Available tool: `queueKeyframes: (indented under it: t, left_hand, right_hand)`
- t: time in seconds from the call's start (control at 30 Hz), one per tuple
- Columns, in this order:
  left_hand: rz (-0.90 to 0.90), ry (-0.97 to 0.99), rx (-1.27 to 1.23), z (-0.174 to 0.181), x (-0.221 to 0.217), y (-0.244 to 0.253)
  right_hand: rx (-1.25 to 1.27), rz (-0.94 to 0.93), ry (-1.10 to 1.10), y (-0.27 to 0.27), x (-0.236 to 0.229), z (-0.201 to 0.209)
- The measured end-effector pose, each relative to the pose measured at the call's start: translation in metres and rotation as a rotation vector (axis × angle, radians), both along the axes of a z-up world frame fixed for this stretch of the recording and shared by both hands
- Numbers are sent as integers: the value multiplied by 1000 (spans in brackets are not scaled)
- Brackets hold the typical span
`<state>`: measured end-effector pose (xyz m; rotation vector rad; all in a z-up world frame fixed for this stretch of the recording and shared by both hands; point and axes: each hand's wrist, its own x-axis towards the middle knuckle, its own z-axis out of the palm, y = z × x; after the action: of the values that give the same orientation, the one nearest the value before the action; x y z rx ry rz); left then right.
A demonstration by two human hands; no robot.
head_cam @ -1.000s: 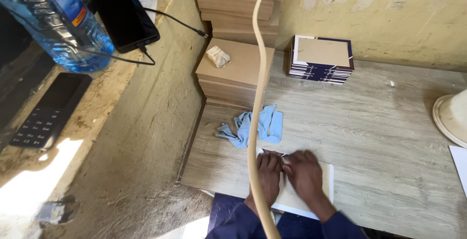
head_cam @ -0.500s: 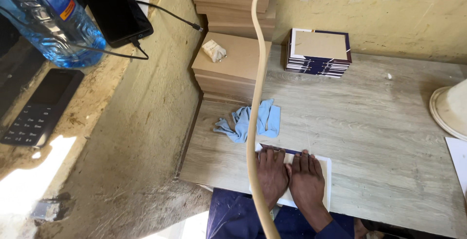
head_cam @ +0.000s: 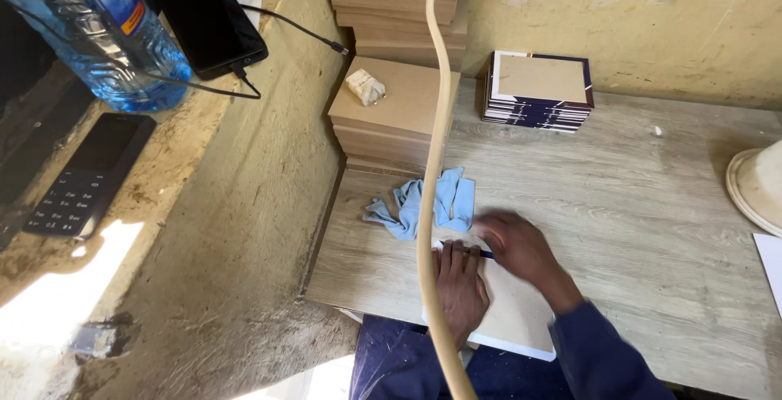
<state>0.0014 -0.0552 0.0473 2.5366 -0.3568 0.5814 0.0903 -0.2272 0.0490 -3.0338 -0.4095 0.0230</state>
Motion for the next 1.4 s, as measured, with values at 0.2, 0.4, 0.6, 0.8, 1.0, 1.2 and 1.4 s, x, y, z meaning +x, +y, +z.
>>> queueKeyframes:
  t: [0.2, 0.4, 0.6, 0.8, 1.0, 1.2, 1.4]
  left_hand:
    - [-13, 124, 39, 3, -1, 3]
    - [55, 78, 174, 8, 1, -1]
    - [79, 105, 114, -2, -1, -6]
    - [55, 53, 158, -2, -3, -2]
    - [-79, -2, 6, -27, -1, -10]
    - [-145, -51, -35, -28, -81, -10]
    - [247, 1326, -1490, -42, -137, -22]
  right_hand:
    - [580, 458, 184, -15, 15, 3]
    - [453, 150, 400, -108, -17, 6]
    - [510, 264, 263, -33, -14, 2]
    - [427, 104, 416, -116, -15, 3]
    - [482, 469, 402, -15, 37, -19]
    - [721, 272, 529, 53, 40, -9]
    - [314, -310, 383, -82, -41, -3]
